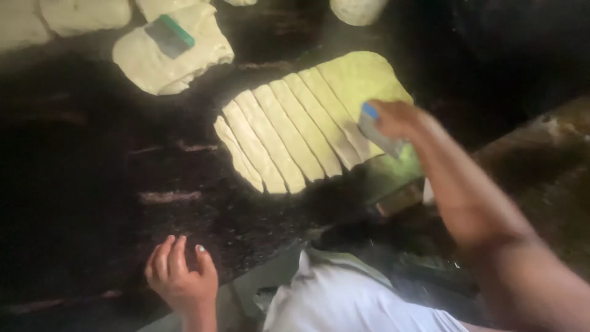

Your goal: Using a bench scraper to cut and portion strips of dough into smaller pieces on a bakery work table.

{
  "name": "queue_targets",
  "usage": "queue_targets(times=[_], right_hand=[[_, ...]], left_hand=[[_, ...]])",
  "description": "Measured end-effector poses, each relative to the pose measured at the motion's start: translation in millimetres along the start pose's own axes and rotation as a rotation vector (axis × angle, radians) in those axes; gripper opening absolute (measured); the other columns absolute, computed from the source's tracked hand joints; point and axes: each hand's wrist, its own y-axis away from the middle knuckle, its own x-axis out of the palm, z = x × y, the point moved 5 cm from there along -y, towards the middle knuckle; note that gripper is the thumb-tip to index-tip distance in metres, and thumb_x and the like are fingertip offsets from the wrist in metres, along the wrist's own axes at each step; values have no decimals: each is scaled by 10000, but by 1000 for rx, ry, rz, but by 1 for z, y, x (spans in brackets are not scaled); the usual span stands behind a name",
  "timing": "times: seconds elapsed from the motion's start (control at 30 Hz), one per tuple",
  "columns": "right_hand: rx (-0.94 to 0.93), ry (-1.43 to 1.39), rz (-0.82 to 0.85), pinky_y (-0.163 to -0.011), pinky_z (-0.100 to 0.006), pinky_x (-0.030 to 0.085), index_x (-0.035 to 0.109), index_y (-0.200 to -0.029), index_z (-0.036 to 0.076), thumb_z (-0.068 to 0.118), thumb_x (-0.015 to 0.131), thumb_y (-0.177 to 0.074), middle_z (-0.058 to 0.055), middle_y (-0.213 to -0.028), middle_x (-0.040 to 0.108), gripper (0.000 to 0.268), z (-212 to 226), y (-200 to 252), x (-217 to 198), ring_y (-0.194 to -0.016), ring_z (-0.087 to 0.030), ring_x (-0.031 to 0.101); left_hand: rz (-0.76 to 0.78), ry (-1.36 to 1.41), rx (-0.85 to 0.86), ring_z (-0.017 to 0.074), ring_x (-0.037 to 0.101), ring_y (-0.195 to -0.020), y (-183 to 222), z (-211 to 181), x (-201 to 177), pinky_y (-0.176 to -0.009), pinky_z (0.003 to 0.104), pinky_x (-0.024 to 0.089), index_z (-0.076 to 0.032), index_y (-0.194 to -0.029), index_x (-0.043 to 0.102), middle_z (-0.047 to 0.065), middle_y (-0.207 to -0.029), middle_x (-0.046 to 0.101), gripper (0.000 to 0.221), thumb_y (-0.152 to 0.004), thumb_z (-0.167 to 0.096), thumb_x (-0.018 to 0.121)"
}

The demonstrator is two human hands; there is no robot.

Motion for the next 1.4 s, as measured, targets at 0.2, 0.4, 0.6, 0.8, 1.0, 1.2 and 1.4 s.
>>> queue_targets(times=[0.2, 0.4, 0.6, 0.8, 1.0, 1.2, 1.4], right_hand=[[280, -136, -195, -869, -536, 546, 303, -1630, 304, 276, 536, -1014, -265, -965, 745, 659, 45, 76, -5, -893, -439, 705], [-299, -23, -616, -917, -519, 538, 324, -1587, 120, 245, 620, -984, -363, -1281, 629, 684, -6, 21, -34, -1060, -501, 657], [57, -243, -364, -960, -529, 516, 343, -1597, 239, 194, 584, -937, -260, -1212, 675, 704, 30, -31, -101, -1096, -485, 638], [-74, -291, -555, -984, -531, 521, 393, -1600, 160, 189, 583, -996, -256, -1241, 696, 634, 53, -54, -145, -1100, -466, 668], [-76, -166, -351, -859, -555, 547, 429, -1534, 144, 206, 595, -967, -289, -1148, 687, 594, 24, -163, -68, -1015, -482, 668], [-20, -32, -182, -823, -568, 543, 439, -1496, 235, 147, 604, -874, -254, -1124, 673, 649, 9, -63, -40, -976, -461, 677], [173, -110, -245, -858, -577, 541, 405, -1545, 258, 238, 542, -989, -237, -1128, 707, 573, 13, -37, -60, -1016, -453, 679]], left_hand=[[63, -25, -23, 311, 576, -1310, -3, -3, -1, -1158, 467, 439, -73, -1171, 716, 90, -1326, 658, 278, -925, -202, 724], [64, -85, -24, 316, 591, -1299, -3, -4, 3, -1155, 479, 444, -57, -1157, 715, 93, -1303, 673, 289, -910, -208, 722], [89, -127, -10, 315, 611, -1278, 2, 9, 12, -1159, 473, 456, -38, -1113, 718, 120, -1267, 684, 277, -889, -199, 716], [162, -202, -38, 308, 618, -1255, 2, 13, 17, -1148, 482, 465, -32, -1116, 725, 131, -1253, 682, 309, -865, -212, 721], [128, -187, -48, 315, 622, -1273, -1, 7, 16, -1117, 460, 464, -50, -1112, 727, 128, -1259, 696, 277, -877, -198, 718], [138, -191, -24, 297, 636, -1217, 12, 24, 23, -1121, 454, 482, -39, -1091, 728, 137, -1266, 688, 284, -865, -211, 729], [54, -69, 50, 311, 633, -1237, 1, 11, 14, -1093, 451, 469, -48, -1098, 749, 132, -1244, 693, 253, -898, -204, 748]])
